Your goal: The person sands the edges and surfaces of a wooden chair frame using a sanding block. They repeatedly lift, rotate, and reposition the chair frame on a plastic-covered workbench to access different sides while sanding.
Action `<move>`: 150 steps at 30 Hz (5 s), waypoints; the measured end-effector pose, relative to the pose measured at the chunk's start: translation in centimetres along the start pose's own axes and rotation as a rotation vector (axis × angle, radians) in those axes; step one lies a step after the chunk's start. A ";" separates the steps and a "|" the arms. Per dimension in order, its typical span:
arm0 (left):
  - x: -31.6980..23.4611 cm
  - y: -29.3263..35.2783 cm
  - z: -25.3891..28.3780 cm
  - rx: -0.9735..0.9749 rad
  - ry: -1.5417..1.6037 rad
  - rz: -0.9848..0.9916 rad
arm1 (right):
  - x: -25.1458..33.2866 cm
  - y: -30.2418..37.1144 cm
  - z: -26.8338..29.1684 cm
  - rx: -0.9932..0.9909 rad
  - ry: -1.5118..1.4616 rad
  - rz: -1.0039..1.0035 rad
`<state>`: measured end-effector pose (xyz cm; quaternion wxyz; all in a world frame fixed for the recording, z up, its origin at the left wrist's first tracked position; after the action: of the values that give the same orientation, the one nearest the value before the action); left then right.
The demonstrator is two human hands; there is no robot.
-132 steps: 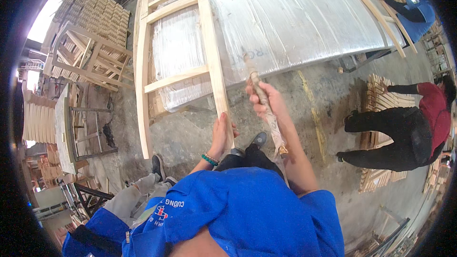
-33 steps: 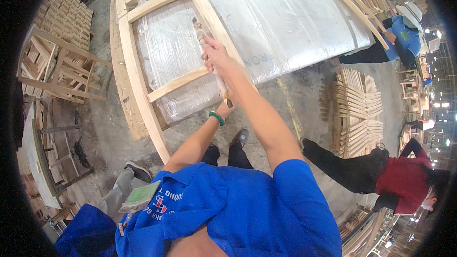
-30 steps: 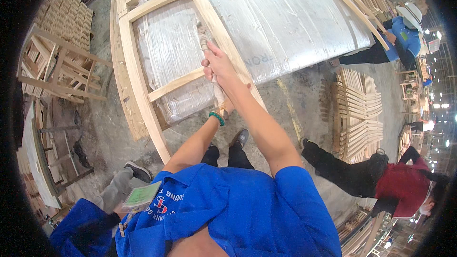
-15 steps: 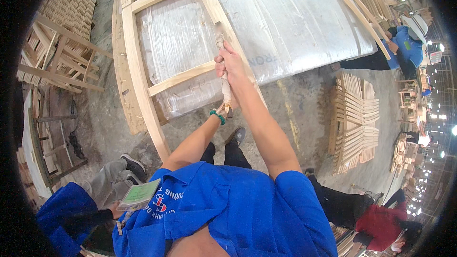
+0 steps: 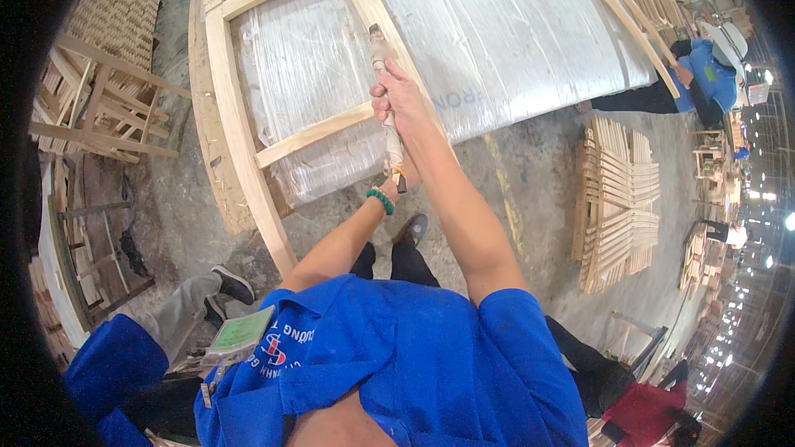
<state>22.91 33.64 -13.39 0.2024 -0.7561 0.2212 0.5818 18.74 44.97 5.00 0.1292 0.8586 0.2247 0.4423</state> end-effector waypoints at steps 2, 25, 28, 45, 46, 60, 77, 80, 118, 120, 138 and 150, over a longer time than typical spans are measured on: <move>1.2 -0.3 -0.5 0.066 0.067 0.127 | -0.3 0.2 0.4 -0.018 0.030 0.007; -9.5 -2.1 0.3 -0.023 -0.211 0.064 | 1.9 -3.8 -1.7 0.056 0.299 0.116; -9.4 -1.6 0.2 -0.004 -0.168 0.085 | 0.6 -3.2 -3.7 0.193 0.347 -0.020; -16.7 4.8 3.5 -0.089 -0.152 0.345 | 2.8 19.0 4.6 0.080 0.041 0.034; -19.9 7.4 5.8 -0.233 -0.337 0.284 | 3.5 19.8 5.8 0.056 -0.011 0.079; -19.5 35.4 12.2 -0.947 -0.078 0.482 | 6.8 24.3 15.0 0.096 -0.364 0.240; -14.7 21.3 2.6 -0.585 0.343 0.305 | -1.8 15.1 -5.5 0.432 -0.049 -0.199; -16.0 18.0 7.4 -0.470 0.286 0.251 | -5.6 11.0 -10.5 0.464 0.004 -0.246; -17.2 16.7 16.5 -0.554 -0.224 0.065 | -15.5 -8.8 -25.1 0.153 0.149 -0.124; -17.9 16.8 16.3 -0.584 -0.279 0.019 | -14.8 -9.8 -24.6 0.178 0.027 -0.146; -16.3 16.0 15.0 -0.517 0.067 0.199 | -12.1 -12.6 -23.5 0.260 0.416 0.007; -17.9 16.1 16.0 -0.484 -0.253 -0.043 | -15.5 -5.6 -23.8 0.198 0.116 -0.109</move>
<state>-2.92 31.21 -0.72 0.0543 -0.7084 0.0325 0.7029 -10.10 42.64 5.48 0.0546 0.8266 0.3206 0.4592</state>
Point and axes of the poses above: each hand's wrist, its own y-axis away from the middle knuckle, its own z-axis out of the back of the hand, x = y × z, the point moved 10 cm from there along -y, towards the middle knuckle, and after that the axes turned 12 degrees about x, right-handed, at the moved point
